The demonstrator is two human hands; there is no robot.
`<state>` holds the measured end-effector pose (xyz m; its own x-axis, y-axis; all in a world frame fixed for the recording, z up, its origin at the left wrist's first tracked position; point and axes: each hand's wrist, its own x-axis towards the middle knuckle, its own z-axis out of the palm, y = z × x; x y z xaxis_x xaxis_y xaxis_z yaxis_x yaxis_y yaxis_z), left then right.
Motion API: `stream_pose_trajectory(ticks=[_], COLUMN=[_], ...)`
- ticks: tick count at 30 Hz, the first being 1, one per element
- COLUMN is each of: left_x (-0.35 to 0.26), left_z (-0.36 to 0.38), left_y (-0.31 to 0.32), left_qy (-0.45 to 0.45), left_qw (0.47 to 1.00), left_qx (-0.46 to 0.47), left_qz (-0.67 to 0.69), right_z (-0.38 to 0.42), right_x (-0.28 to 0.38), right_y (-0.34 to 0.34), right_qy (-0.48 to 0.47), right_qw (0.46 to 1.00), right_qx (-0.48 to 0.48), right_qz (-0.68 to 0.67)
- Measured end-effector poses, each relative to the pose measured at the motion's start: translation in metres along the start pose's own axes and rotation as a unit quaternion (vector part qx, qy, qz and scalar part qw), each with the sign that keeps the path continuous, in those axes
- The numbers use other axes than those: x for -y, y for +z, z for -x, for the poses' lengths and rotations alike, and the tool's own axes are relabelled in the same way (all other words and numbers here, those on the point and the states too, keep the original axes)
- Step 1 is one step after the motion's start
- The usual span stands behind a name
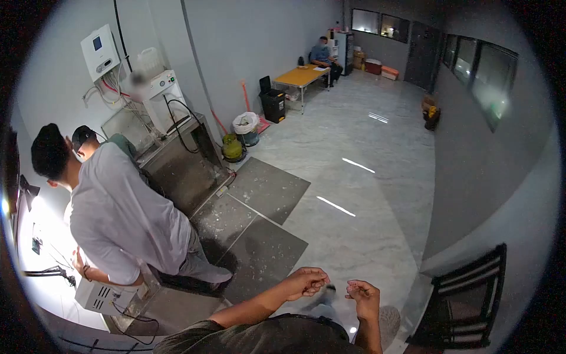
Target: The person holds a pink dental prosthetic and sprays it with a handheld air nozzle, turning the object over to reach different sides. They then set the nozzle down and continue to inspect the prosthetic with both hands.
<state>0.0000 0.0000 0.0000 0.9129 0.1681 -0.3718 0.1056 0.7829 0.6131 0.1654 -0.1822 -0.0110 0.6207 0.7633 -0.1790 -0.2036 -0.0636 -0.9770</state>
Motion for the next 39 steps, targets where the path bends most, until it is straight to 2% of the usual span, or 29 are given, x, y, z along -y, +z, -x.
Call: stream_pose_trajectory(ticks=[2,3,6,13,16,17,19,21,22,25,27,30,33,37,39], left_x=[0.008,-0.046,-0.100,-0.229,-0.263,-0.272,-0.292,-0.312,-0.327,-0.383,-0.424,-0.474,-0.501,-0.516,-0.514], left_z=[0.008,-0.078,-0.101,-0.086,-0.064,-0.058,-0.050,-0.040,-0.036,-0.023,-0.023,-0.022,-0.023,-0.024,-0.034], left_y=[-0.008,-0.036,-0.082,-0.146,-0.182,-0.197,-0.234,-0.268,-0.282,-0.308,-0.324,-0.331,-0.340,-0.349,-0.357], left_qy=[-0.002,0.009,0.078,0.241,0.265,0.268,0.292,0.292,0.291,0.305,0.298,0.336,0.353,0.387,0.397], left_qw=[1.000,0.999,0.989,0.930,0.890,0.869,0.860,0.846,0.842,0.840,0.828,0.840,0.835,0.815,0.776], left_qx=[-0.024,-0.012,-0.123,-0.214,-0.286,-0.319,-0.319,-0.334,-0.341,-0.347,-0.383,-0.355,-0.355,-0.365,-0.410], left_qz=[0.009,0.045,0.022,0.178,0.236,0.266,0.272,0.296,0.299,0.283,0.279,0.235,0.227,0.231,0.269], right_z=[-0.005,-0.114,-0.213,-0.423,-0.485,-0.503,-0.534,-0.548,-0.556,-0.561,-0.575,-0.596,-0.619,-0.659,-0.677], right_x=[0.000,0.024,0.034,0.090,0.103,0.105,0.100,0.101,0.095,0.096,0.105,0.114,0.126,0.117,0.116], right_y=[0.009,0.003,0.049,0.176,0.246,0.270,0.318,0.364,0.383,0.439,0.465,0.489,0.510,0.532,0.537], right_qy=[0.040,0.051,0.079,0.100,0.102,0.099,0.094,0.038,0.077,0.089,0.095,0.107,0.090,0.110,0.115], right_qw=[0.998,0.998,0.990,0.932,0.898,0.885,0.877,0.872,0.879,0.885,0.875,0.843,0.854,0.847,0.832], right_qx=[0.014,0.018,0.118,0.342,0.421,0.448,0.465,0.480,0.467,0.454,0.472,0.517,0.502,0.516,0.539], right_qz=[-0.056,-0.018,-0.020,0.065,0.076,0.080,0.079,0.086,0.060,0.042,0.037,0.103,0.103,0.068,0.059])
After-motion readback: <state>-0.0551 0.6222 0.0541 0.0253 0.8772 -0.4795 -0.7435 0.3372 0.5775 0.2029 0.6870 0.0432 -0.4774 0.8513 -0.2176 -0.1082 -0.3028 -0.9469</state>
